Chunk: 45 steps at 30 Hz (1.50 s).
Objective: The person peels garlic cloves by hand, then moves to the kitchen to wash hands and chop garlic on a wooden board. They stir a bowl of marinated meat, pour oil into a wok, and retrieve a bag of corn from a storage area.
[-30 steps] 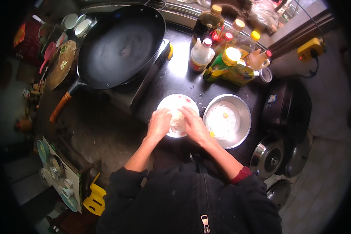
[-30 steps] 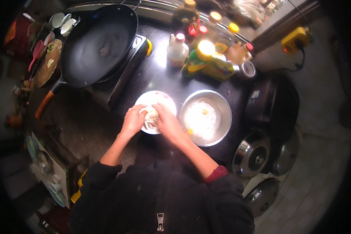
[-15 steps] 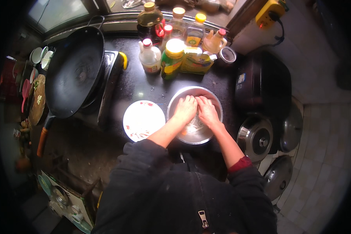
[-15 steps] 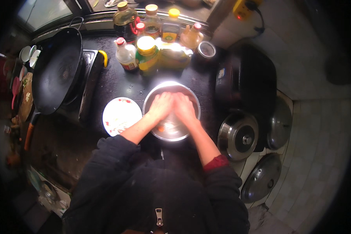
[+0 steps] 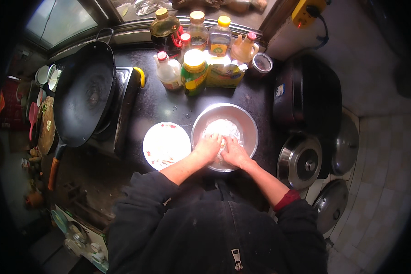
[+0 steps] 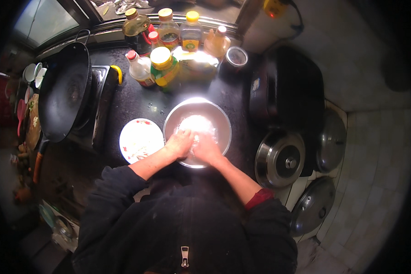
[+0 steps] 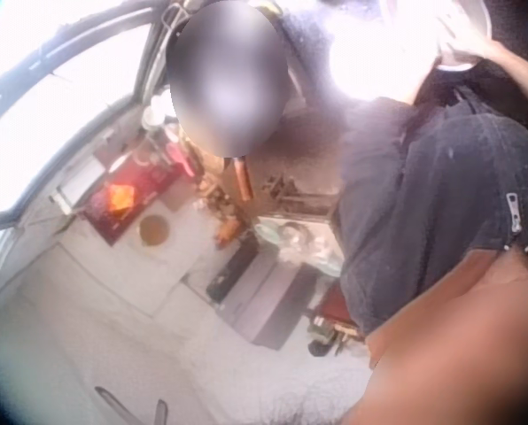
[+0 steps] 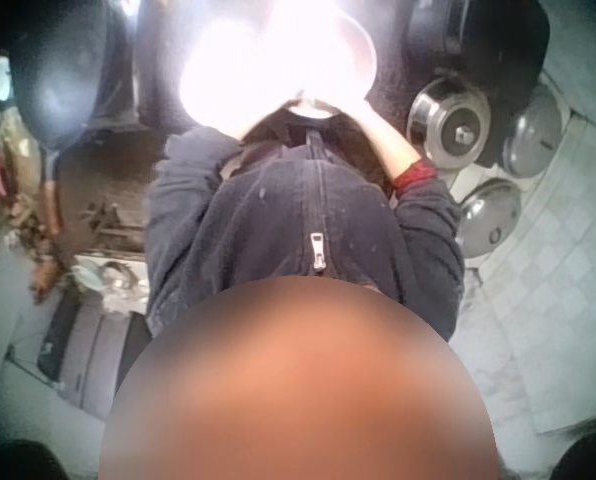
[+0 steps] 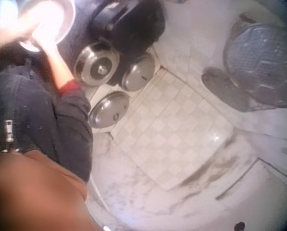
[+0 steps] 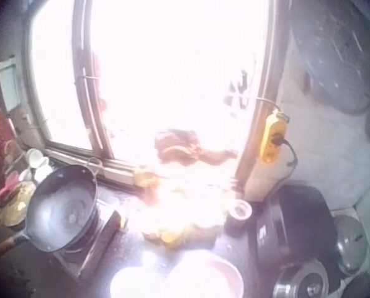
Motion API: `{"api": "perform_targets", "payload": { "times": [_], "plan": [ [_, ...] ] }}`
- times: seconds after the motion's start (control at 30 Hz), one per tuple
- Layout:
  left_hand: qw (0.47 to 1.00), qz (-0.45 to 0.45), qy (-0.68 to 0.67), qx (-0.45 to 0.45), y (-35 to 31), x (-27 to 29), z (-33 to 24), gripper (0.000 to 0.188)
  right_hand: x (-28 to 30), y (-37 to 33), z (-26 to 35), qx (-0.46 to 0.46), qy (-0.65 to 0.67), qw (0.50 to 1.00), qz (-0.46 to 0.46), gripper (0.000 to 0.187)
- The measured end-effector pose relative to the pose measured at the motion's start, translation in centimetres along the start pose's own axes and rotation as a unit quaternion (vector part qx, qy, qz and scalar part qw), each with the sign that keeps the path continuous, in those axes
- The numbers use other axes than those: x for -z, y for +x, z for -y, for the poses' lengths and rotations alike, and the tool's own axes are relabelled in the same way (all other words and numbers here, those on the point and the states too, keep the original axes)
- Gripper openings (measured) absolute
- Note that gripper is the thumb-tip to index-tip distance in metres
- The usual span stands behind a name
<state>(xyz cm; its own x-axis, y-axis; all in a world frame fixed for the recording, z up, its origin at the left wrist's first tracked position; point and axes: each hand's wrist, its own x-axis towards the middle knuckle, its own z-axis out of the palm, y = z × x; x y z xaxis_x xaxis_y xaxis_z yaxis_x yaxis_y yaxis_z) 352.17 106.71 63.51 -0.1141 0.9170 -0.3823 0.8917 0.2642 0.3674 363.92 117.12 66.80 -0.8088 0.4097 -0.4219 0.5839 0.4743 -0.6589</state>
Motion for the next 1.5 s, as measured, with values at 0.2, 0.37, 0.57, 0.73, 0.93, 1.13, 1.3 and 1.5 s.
{"api": "perform_targets", "payload": {
  "times": [0.2, 0.37, 0.57, 0.73, 0.93, 1.13, 1.3, 1.5],
  "plan": [
    [0.933, -0.037, -0.310, 0.182, 1.3, -2.0, -1.6, 0.039, -6.9, 2.9, -4.8, -0.152, 0.353, 0.919, -0.083, 0.033],
    [0.919, -0.130, -0.349, 0.131, 1.0, 0.0, -3.6, 0.037, -5.3, 1.5, -3.9, -0.132, 0.415, 0.884, -0.170, 0.033],
    [0.885, -0.218, -0.393, 0.122, 0.2, 3.1, -6.6, 0.037, -0.6, -1.0, 0.7, -0.091, 0.467, 0.858, -0.195, 0.034],
    [0.884, -0.236, -0.386, 0.119, -0.3, 4.2, -7.8, 0.034, 0.2, -1.7, 1.8, -0.079, 0.451, 0.861, -0.220, 0.038],
    [0.863, -0.301, -0.393, 0.101, -4.3, 4.8, -5.4, 0.031, -1.6, -2.4, 4.5, -0.017, 0.428, 0.887, -0.173, 0.040],
    [0.846, -0.384, -0.332, 0.161, -11.5, 3.7, 1.8, 0.034, -7.4, 0.6, 10.5, 0.050, 0.300, 0.952, -0.025, 0.052],
    [0.890, -0.271, -0.277, 0.241, -14.5, 3.1, 6.5, 0.038, -9.6, 2.7, 12.8, 0.039, 0.260, 0.959, 0.107, 0.055],
    [0.887, -0.260, -0.265, 0.275, -16.7, 4.2, 7.2, 0.032, -8.7, 1.0, 13.3, 0.207, -0.006, 0.976, 0.066, 0.050]
  ]
}}
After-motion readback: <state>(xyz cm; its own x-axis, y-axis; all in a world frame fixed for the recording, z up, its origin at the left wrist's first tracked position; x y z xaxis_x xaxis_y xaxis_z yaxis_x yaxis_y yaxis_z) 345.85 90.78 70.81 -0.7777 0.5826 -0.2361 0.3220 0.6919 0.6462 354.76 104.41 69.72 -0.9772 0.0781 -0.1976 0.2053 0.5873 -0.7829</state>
